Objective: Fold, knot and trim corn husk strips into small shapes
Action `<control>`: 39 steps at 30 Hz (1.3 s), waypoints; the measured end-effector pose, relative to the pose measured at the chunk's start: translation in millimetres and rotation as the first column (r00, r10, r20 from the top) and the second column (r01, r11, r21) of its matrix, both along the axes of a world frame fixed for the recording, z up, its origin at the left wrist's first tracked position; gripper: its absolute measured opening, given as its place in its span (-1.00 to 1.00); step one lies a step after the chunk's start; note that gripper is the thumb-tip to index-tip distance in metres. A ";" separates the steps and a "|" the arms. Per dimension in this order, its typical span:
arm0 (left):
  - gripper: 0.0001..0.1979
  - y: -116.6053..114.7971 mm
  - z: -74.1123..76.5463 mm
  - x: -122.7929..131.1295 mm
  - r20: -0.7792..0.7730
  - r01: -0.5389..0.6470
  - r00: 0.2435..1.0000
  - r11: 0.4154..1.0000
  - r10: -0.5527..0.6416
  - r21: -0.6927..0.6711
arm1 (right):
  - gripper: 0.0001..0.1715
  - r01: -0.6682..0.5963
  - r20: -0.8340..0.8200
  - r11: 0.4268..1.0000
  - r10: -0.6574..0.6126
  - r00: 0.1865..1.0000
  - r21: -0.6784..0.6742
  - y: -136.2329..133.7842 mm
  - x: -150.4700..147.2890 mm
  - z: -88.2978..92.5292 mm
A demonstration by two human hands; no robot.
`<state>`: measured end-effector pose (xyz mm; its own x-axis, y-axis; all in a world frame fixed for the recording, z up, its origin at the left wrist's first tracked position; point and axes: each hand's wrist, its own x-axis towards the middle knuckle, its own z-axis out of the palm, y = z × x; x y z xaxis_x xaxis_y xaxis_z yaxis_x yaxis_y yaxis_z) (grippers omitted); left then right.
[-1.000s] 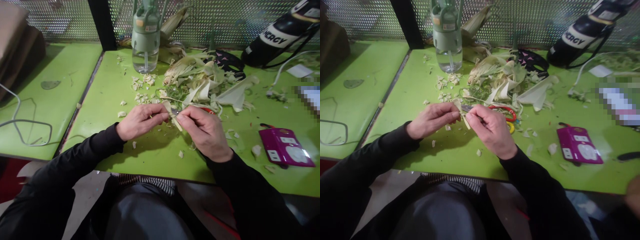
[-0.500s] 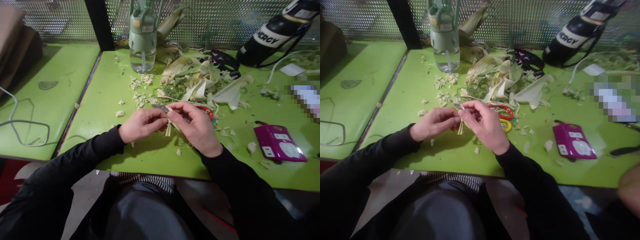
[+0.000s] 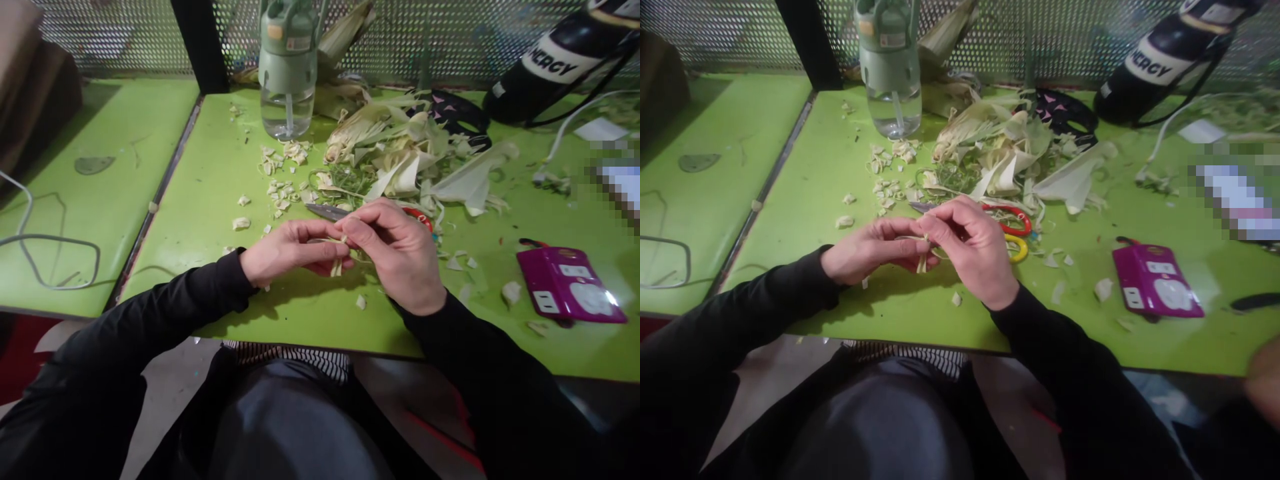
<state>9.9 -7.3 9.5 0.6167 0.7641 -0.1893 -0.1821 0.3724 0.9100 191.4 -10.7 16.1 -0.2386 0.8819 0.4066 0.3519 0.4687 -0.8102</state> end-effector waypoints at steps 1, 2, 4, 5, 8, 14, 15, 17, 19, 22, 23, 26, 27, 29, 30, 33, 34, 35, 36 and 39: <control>-0.84 -0.4 -0.5 0.3 0.009 0.000 1.000 1.000 -0.001 0.018 | -0.77 0.007 -0.018 1.000 -0.007 1.000 -0.022 -0.7 -0.2 -0.3; -0.84 -0.7 -1.2 0.7 0.015 0.000 1.000 0.999 -0.001 0.039 | -0.77 0.011 -0.034 0.999 -0.013 0.999 -0.043 -1.1 -0.4 -0.8; -0.83 -1.4 -3.7 1.5 0.011 -0.007 1.000 0.997 0.006 0.075 | -0.75 0.011 -0.048 0.997 -0.014 0.999 -0.071 -1.0 -0.8 -2.2; -0.82 -1.9 -5.2 2.0 0.004 -0.013 1.000 0.996 0.013 0.088 | -0.75 0.014 -0.048 0.997 -0.018 0.999 -0.075 -0.4 -1.0 -3.1; -0.77 -4.1 -8.4 4.0 -0.015 -0.023 1.000 0.996 0.024 0.090 | -0.74 0.026 -0.046 0.995 -0.030 0.998 -0.091 3.2 -0.3 -5.3; -0.83 -4.2 -3.3 7.7 0.105 -0.188 0.974 0.977 0.198 -0.097 | -0.86 0.192 0.015 0.954 -0.200 0.980 0.229 7.8 6.6 -3.7; -0.82 -3.0 -2.6 7.6 0.127 -0.227 0.962 0.965 0.243 -0.130 | -0.85 0.200 0.069 0.913 -0.239 0.969 0.355 7.4 7.2 -3.3; -0.80 0.0 -3.1 6.7 0.152 -0.289 0.937 0.944 0.313 -0.162 | -0.77 0.127 0.220 0.857 -0.267 0.938 0.500 6.0 6.8 -3.4; -0.82 3.0 -6.4 5.6 0.157 -0.320 0.926 0.935 0.343 -0.153 | -0.75 0.048 0.355 0.873 -0.247 0.902 0.485 4.4 5.0 -4.8; -0.76 6.1 -14.3 5.0 0.160 -0.335 0.925 0.938 0.345 -0.084 | -0.81 0.042 0.451 0.917 -0.234 0.861 0.397 2.3 2.1 -7.8; -0.73 6.6 -16.9 5.2 0.159 -0.338 0.925 0.939 0.344 -0.064 | -0.83 0.042 0.477 0.921 -0.239 0.846 0.387 1.6 1.4 -8.7; -0.72 6.0 -22.2 6.9 0.154 -0.357 0.921 0.933 0.359 -0.041 | -0.80 0.030 0.557 0.916 -0.269 0.786 0.400 -0.9 -0.3 -11.1; -0.71 5.2 -23.0 7.7 0.151 -0.365 0.918 0.930 0.366 -0.037 | -0.78 0.019 0.577 0.915 -0.270 0.771 0.403 -1.7 -0.8 -11.6; -0.70 3.1 -22.9 9.3 0.144 -0.375 0.916 0.927 0.374 -0.021 | -0.73 -0.023 0.597 0.922 -0.230 0.769 0.386 -3.5 -2.0 -12.2; -0.69 1.8 -22.2 9.9 0.138 -0.375 0.917 0.927 0.373 -0.011 | -0.72 -0.050 0.599 0.928 -0.197 0.776 0.370 -4.3 -2.6 -12.1; -0.70 -1.6 -18.8 10.5 0.124 -0.371 0.922 0.928 0.366 0.022 | -0.71 -0.118 0.593 0.927 -0.126 0.795 0.356 -6.7 -3.6 -10.3; -0.71 -2.4 -17.6 10.2 0.117 -0.367 0.925 0.930 0.362 0.031 | -0.71 -0.134 0.591 0.924 -0.114 0.798 0.359 -7.3 -3.6 -9.3; -0.71 -3.1 -16.6 9.7 0.108 -0.365 0.927 0.930 0.359 0.039 | -0.71 -0.149 0.590 0.921 -0.101 0.801 0.361 -7.8 -3.6 -8.3; -0.71 -3.5 -15.9 9.1 0.097 -0.362 0.929 0.931 0.357 0.045 | -0.71 -0.164 0.587 0.918 -0.087 0.805 0.361 -8.2 -3.5 -7.3; -0.73 -2.4 -15.5 6.6 0.063 -0.345 0.938 0.937 0.341 0.061 | -0.71 -0.196 0.576 0.917 -0.044 0.816 0.348 -7.9 -3.6 -6.2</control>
<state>16.5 -9.7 -6.0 0.3221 0.9411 -0.1030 -0.3345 0.2150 0.9176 187.9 -18.6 9.9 -0.5886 0.6578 0.4699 0.6359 0.7357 -0.2333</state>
